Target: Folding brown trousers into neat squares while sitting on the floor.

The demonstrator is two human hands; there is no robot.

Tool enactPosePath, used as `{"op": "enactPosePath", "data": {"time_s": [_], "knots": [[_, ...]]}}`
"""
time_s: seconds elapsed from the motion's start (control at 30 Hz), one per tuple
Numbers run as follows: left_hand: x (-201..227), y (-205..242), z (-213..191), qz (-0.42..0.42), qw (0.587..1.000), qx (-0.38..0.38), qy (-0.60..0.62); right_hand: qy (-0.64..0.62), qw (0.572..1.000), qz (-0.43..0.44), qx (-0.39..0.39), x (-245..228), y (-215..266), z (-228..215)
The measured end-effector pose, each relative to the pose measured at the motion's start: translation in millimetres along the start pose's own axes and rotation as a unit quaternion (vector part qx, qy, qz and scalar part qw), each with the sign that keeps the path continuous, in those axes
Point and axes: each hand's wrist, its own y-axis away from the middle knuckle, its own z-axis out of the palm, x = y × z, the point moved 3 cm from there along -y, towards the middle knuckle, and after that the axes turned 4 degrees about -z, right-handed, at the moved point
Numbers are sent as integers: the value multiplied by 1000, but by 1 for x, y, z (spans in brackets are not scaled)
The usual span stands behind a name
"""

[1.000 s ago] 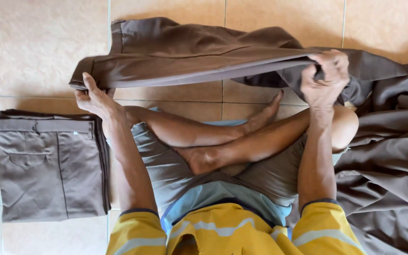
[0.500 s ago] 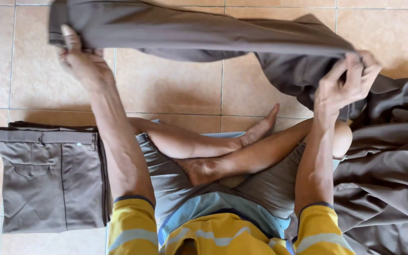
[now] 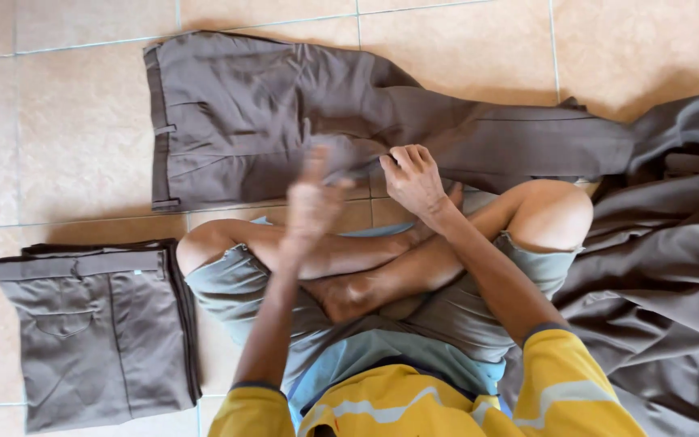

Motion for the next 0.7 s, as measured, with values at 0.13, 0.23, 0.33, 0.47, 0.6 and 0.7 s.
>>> {"op": "enactPosePath", "data": {"time_s": [0.13,0.23,0.33,0.47,0.6,0.7], "knots": [[-35,3,100,206,896,-106,-379,15,1000,27,4,8,3,-16],[-23,-13,98,280,860,-42,-425,40,998,58,2,21,12,-12],[35,-25,53,317,847,-14,-425,50,992,113,-17,36,16,-8],[60,-67,-39,368,798,122,-461,36,969,221,-104,75,50,17],[62,-82,-121,337,833,200,-390,39,960,249,-119,81,52,12],[64,-70,-153,316,835,254,-372,10,966,210,-150,74,39,-12]]}}
